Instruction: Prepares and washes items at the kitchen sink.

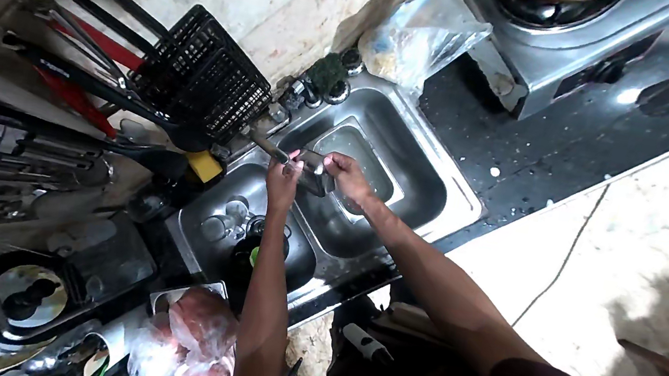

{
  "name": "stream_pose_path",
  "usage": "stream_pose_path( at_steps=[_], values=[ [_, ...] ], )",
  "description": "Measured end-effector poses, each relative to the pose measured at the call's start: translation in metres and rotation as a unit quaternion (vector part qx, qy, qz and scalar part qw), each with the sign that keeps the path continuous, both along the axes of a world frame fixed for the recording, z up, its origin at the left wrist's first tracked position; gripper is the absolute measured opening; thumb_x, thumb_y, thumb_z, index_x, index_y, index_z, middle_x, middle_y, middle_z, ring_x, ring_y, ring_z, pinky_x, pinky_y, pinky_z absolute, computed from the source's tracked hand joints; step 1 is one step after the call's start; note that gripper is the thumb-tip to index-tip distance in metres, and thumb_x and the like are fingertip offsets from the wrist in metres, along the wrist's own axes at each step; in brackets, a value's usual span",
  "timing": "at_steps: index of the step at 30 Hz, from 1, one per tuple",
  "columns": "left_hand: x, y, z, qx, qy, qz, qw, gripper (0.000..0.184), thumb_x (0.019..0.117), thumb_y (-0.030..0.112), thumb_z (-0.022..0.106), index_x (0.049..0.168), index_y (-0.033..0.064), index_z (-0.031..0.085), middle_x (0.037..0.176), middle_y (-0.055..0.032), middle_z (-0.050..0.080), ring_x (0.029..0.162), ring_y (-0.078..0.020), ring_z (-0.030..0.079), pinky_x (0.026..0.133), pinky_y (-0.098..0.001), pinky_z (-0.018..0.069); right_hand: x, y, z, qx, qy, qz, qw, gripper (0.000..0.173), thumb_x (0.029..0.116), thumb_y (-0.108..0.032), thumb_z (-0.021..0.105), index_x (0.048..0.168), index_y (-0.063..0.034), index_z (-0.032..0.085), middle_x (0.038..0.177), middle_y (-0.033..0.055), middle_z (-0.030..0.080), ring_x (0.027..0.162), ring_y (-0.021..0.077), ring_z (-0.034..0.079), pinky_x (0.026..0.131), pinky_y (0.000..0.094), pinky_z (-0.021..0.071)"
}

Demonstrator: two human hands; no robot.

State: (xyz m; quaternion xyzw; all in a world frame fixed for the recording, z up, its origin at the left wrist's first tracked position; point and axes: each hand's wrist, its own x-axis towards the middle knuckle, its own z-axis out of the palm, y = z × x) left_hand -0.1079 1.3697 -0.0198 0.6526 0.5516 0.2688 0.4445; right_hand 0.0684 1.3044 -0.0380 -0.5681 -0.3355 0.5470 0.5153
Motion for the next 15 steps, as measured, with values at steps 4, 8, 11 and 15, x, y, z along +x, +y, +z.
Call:
stream_pose_path(
  at_steps=[4, 8, 11, 15],
  values=[
    [0.000, 0.004, 0.005, -0.008, -0.021, 0.037, 0.999, 0.024, 0.0940, 0.017, 0.075, 0.115, 0.0052, 0.074, 0.119, -0.0102, 0.070, 0.105, -0.0166, 0.070, 0.093, -0.0355, 0.0601, 0.000, 0.001, -0.004, 0.019, -0.012, 0.015, 1.000, 0.025, 0.1073, -0.021, 0.051, 0.098, -0.0038, 0.068, 0.081, 0.0053, 0.062, 0.076, 0.0133, 0.059, 0.072, 0.0351, 0.0518],
    [-0.001, 0.010, 0.010, 0.003, 0.021, 0.037, 0.999, 0.020, 0.0940, 0.015, 0.074, 0.109, 0.0016, 0.071, 0.113, -0.0114, 0.072, 0.105, -0.0177, 0.069, 0.095, -0.0377, 0.0581, -0.004, -0.008, 0.016, 0.021, -0.042, 0.028, 0.999, 0.025, 0.1085, -0.021, 0.049, 0.101, -0.0047, 0.067, 0.081, 0.0051, 0.061, 0.073, 0.0131, 0.057, 0.070, 0.0341, 0.0502],
    [-0.001, 0.014, 0.009, 0.033, 0.113, 0.004, 0.993, 0.021, 0.0994, 0.014, 0.065, 0.113, -0.0014, 0.069, 0.116, -0.0184, 0.068, 0.109, -0.0264, 0.067, 0.100, -0.0444, 0.0544, -0.007, -0.024, 0.044, -0.008, -0.064, 0.039, 0.997, 0.024, 0.1090, -0.027, 0.051, 0.104, -0.0092, 0.066, 0.081, 0.0053, 0.059, 0.066, 0.0142, 0.055, 0.061, 0.0339, 0.0487],
    [0.000, 0.012, 0.007, 0.053, 0.120, 0.006, 0.991, 0.023, 0.1013, 0.007, 0.057, 0.120, -0.0038, 0.065, 0.123, -0.0203, 0.066, 0.117, -0.0288, 0.063, 0.105, -0.0456, 0.0503, -0.015, -0.016, 0.051, -0.016, -0.102, 0.044, 0.994, 0.026, 0.1084, -0.031, 0.053, 0.114, -0.0089, 0.067, 0.085, 0.0092, 0.064, 0.069, 0.0184, 0.059, 0.064, 0.0386, 0.0522]
  ],
)
